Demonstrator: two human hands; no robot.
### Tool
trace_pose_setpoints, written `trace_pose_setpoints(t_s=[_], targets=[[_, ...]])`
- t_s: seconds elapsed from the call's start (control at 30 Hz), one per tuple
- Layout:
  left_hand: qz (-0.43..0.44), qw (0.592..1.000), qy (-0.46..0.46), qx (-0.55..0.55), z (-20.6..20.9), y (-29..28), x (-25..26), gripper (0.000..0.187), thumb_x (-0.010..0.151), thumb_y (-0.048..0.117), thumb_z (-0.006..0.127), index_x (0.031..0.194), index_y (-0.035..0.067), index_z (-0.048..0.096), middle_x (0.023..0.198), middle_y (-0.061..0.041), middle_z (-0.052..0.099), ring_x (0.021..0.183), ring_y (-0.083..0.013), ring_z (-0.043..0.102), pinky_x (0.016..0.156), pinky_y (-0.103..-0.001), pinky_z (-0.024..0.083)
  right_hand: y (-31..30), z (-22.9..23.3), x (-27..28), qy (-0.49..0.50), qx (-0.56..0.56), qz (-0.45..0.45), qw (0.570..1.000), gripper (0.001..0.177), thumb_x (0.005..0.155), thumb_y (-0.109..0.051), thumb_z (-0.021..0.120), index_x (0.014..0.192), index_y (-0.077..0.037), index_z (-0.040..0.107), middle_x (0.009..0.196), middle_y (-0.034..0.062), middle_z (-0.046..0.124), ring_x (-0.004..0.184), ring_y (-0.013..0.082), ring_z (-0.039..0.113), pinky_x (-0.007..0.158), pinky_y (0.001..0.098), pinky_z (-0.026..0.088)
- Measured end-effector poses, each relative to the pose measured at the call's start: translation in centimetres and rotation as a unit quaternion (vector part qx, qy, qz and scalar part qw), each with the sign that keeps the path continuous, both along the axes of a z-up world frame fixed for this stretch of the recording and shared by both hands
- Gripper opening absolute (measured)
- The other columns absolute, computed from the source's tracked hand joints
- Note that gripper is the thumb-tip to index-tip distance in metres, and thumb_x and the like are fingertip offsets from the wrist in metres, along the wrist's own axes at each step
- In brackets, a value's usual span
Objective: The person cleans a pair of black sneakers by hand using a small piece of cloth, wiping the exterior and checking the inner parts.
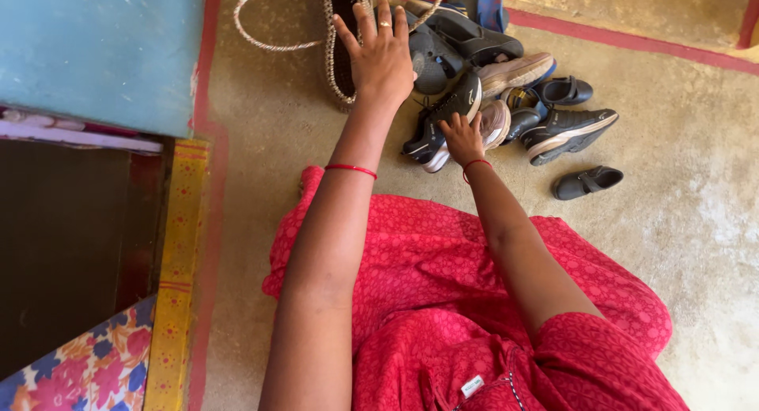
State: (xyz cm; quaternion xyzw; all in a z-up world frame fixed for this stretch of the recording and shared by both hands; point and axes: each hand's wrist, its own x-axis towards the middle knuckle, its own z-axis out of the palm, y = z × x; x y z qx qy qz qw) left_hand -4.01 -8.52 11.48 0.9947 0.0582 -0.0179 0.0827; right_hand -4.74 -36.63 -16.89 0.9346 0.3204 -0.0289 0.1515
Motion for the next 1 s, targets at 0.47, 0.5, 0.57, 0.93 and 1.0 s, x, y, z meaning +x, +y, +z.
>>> trace_pose_setpoints(t_s=[0.47, 0.5, 0.57, 0.93, 1.0], targets=[[0.043, 0.998, 0.040, 0.026, 0.7, 2.2, 0.0, 0.070, 0.095, 0.031, 0.049, 0.157, 0.008, 0.025, 0.163, -0.016, 0.024, 0.149, -0.0451, 0.019, 0.115, -0.073, 0.003, 11.4, 5.8, 4.0, 0.145, 0.391, -0.071, 0.906, 0.101, 0.069, -0.018, 0.088, 0.157, -0.003, 0.041, 0.142, 0.0243, 0.049, 0.131, 0.0456, 0.048, 0.106, 0.0503, 0.044], [0.039, 0.997, 0.058, 0.016, 1.0, 2.4, -0.3, 0.074, 0.094, 0.034, 0.050, 0.157, 0.008, 0.024, 0.164, -0.016, 0.023, 0.149, -0.0449, 0.019, 0.115, -0.073, 0.003, 12.2, 6.4, 3.2, 0.119, 0.458, -0.040, 0.880, 0.098, 0.072, -0.018, 0.087, 0.157, -0.001, 0.041, 0.143, 0.0252, 0.049, 0.132, 0.0463, 0.048, 0.108, 0.0474, 0.044], [0.050, 0.997, 0.064, 0.011, 1.1, 3.0, -0.8, 0.071, 0.096, 0.033, 0.049, 0.158, 0.009, 0.025, 0.165, -0.016, 0.023, 0.150, -0.0448, 0.020, 0.116, -0.073, 0.002, 15.0, 7.2, 3.8, 0.187, 0.450, -0.030, 0.873, 0.069, 0.082, -0.023, 0.082, 0.142, -0.007, 0.052, 0.138, 0.0219, 0.059, 0.129, 0.0409, 0.056, 0.114, 0.0449, 0.046], [0.087, 0.996, 0.013, 0.029, 0.6, 6.0, -2.2, 0.060, 0.101, 0.028, 0.045, 0.156, 0.005, 0.034, 0.161, -0.020, 0.033, 0.148, -0.0467, 0.028, 0.117, -0.074, 0.004, 21.5, 6.0, 0.6, 0.138, 0.279, -0.075, 0.947, 0.057, 0.094, -0.029, 0.065, 0.144, -0.008, 0.049, 0.144, 0.0404, 0.041, 0.109, 0.0530, 0.058, 0.089, 0.0523, 0.054], [0.088, 0.996, -0.015, 0.031, 0.3, 6.5, -2.1, 0.058, 0.102, 0.026, 0.044, 0.155, 0.004, 0.035, 0.160, -0.021, 0.033, 0.147, -0.0478, 0.028, 0.116, -0.075, 0.003, 21.9, 5.0, 0.6, 0.167, 0.269, -0.168, 0.934, 0.054, 0.096, -0.033, 0.065, 0.142, -0.009, 0.049, 0.143, 0.0434, 0.034, 0.098, 0.0520, 0.064, 0.085, 0.0538, 0.055]])
